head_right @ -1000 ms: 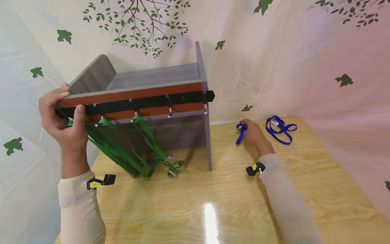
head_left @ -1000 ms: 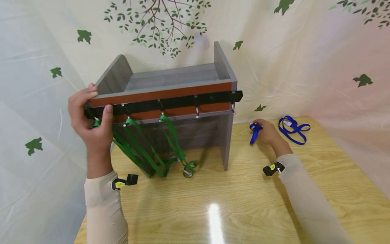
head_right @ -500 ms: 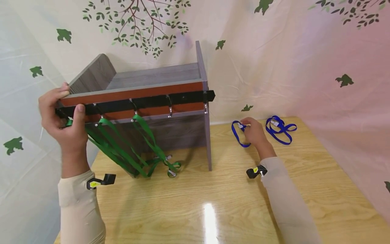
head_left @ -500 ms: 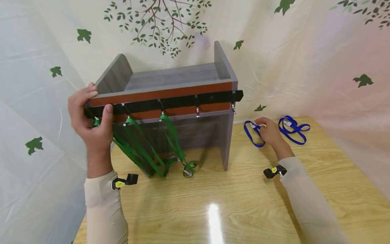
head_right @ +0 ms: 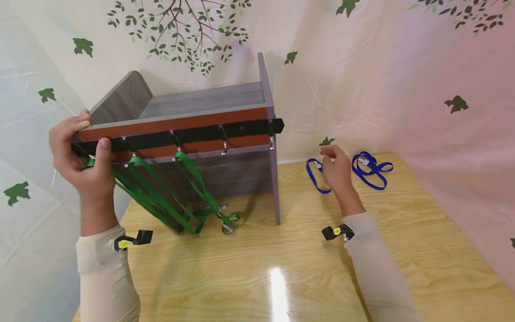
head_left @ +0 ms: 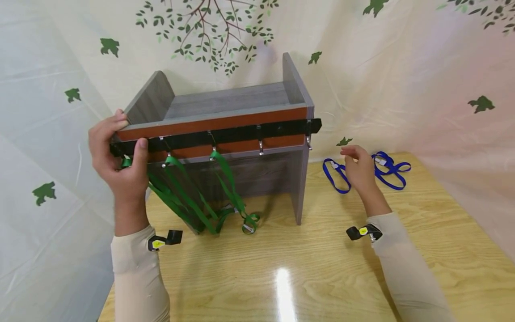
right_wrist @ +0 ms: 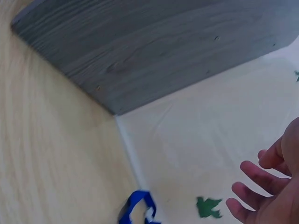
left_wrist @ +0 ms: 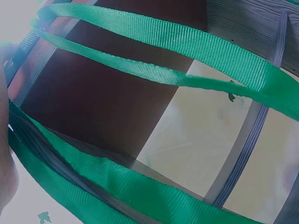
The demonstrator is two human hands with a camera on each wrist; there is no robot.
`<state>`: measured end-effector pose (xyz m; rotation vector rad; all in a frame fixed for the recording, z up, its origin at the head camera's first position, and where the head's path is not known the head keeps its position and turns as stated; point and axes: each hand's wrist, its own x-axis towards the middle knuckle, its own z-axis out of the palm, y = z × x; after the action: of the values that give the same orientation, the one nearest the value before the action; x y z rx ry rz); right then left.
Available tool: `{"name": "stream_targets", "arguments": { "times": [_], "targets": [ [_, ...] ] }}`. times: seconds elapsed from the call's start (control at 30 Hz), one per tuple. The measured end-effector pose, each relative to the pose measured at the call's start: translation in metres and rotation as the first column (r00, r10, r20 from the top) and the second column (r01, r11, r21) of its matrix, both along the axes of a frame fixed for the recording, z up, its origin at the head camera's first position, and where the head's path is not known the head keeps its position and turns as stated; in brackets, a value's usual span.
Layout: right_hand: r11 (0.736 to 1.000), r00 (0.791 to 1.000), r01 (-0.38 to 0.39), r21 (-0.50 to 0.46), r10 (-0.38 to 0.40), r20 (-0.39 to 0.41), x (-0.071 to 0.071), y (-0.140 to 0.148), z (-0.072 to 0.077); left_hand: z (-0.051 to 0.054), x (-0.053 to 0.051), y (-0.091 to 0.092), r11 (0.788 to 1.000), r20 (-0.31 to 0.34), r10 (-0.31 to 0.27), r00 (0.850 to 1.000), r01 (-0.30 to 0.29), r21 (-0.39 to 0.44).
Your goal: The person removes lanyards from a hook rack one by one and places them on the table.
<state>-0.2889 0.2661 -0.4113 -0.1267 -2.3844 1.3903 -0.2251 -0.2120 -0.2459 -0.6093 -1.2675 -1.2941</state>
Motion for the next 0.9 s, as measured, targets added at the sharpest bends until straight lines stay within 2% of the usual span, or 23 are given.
{"name": "stream_targets", "arguments": {
  "times": [0.17,0.5,0.9],
  "targets": [
    [0.999,0.998,-0.031,-0.022,0.030,-0.047,0.011,-0.011,0.019,0.001,0.001,0.001,1.000,-0.011,0.003,1.000,-0.003,0.006],
    [0.991,0.991,-0.109,-0.078,0.102,-0.089,0.041,-0.028,0.045,0.000,0.002,0.001,1.000,-0.008,0.010,1.000,-0.010,0.001],
    [0.968,0.944,-0.225,-0.114,0.187,-0.272,0.075,-0.050,0.071,0.000,0.001,0.000,1.000,-0.008,0.001,1.000,-0.001,0.000]
  ]
}}
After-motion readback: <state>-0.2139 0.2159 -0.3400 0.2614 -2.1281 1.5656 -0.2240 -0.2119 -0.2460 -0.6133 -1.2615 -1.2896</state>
